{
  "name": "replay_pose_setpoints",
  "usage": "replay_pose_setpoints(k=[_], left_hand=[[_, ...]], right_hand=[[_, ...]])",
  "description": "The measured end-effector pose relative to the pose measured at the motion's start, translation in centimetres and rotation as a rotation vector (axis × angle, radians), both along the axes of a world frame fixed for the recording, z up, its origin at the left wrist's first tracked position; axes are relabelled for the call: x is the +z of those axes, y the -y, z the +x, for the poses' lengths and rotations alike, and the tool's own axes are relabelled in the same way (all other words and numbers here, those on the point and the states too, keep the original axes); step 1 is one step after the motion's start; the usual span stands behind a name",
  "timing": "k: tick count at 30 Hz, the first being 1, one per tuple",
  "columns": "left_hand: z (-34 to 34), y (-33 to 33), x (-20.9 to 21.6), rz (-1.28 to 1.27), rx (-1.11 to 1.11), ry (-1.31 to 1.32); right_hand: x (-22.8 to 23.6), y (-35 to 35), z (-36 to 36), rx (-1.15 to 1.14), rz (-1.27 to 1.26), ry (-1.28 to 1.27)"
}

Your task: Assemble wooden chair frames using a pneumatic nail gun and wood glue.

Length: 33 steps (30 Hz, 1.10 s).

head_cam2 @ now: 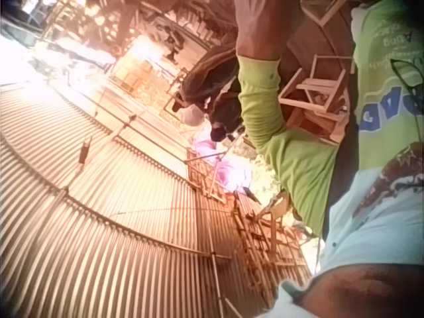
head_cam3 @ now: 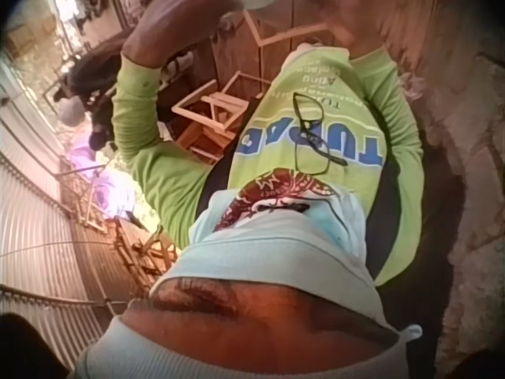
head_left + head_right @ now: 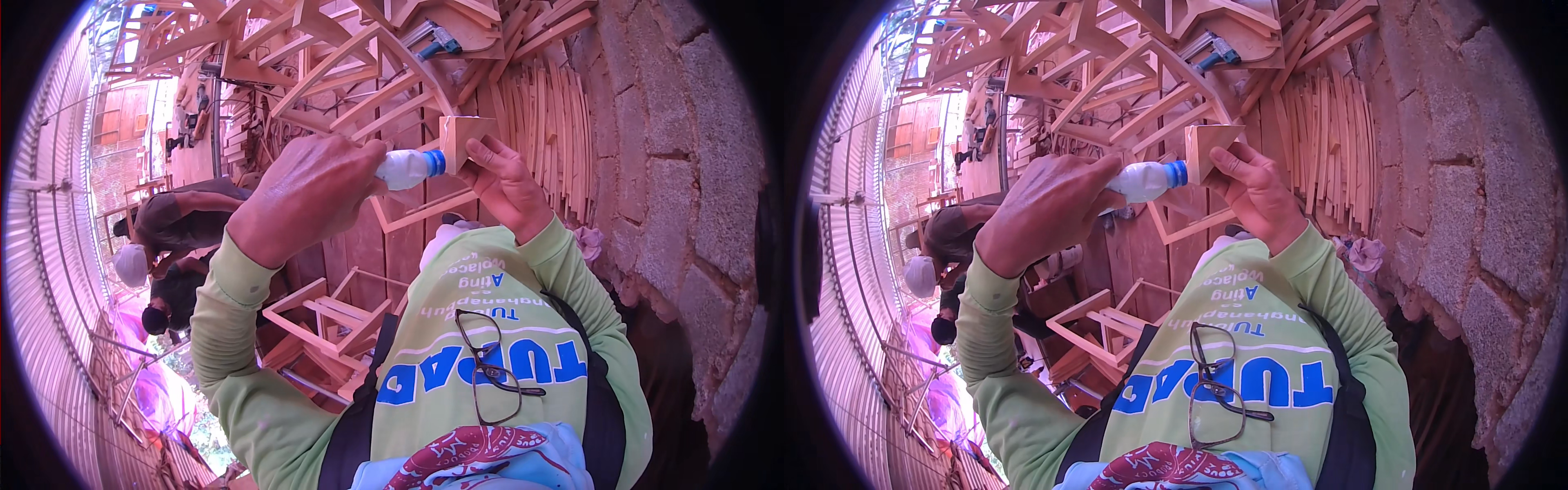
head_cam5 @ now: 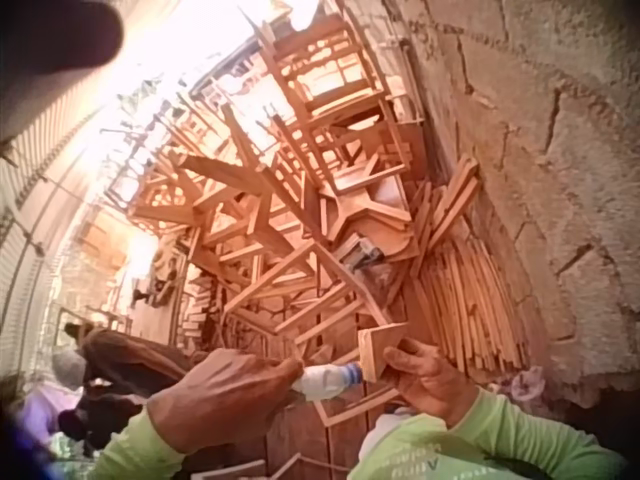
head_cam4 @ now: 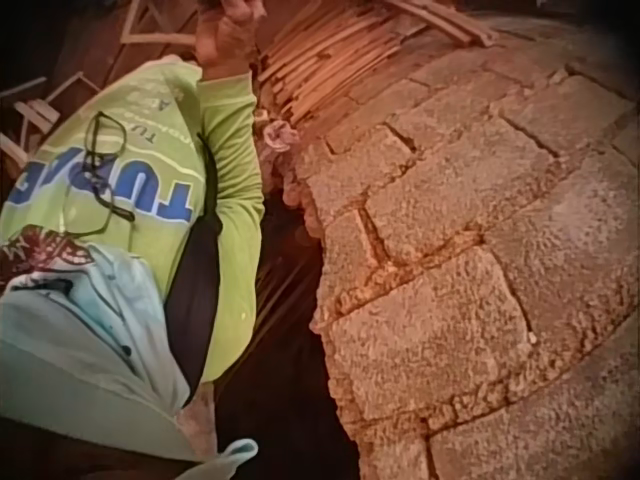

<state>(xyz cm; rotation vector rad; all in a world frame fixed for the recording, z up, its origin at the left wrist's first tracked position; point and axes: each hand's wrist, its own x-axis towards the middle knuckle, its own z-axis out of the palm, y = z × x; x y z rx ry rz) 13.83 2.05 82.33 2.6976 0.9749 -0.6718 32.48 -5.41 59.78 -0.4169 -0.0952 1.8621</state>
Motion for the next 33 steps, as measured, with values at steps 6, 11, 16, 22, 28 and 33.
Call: replay_pose_setpoints(k=[6, 11, 16, 22, 28, 33], left_hand=[[-0.1, -0.4, -1.1, 0.009, -0.033, 0.03], [0.1, -0.9, 0.1, 0.042, -0.035, 0.003], [0.6, -0.3, 0.7, 0.012, -0.018, -0.06], [-0.1, -0.6, -0.7, 0.063, -0.056, 0.049], [0.7, -1.0, 0.2, 0.045, -0.01, -0.01], [0.3, -1.1, -0.9, 0.069, -0.049, 0.015]], right_hand=[[0.1, 0.0, -0.6, 0.012, 0.017, 0.08], [0.2, 0.1, -0.2, 0.035, 0.024, 0.018], [-0.4, -0.2, 0.2, 0.023, -0.034, -0.012], [-0.2, -0.4, -0.4, 0.04, -0.03, -0.003], [0.0, -0.3, -0.3, 0.038, 0.0, -0.023], [-0.6, -0.3, -0.4, 0.054, 0.009, -0.012]])
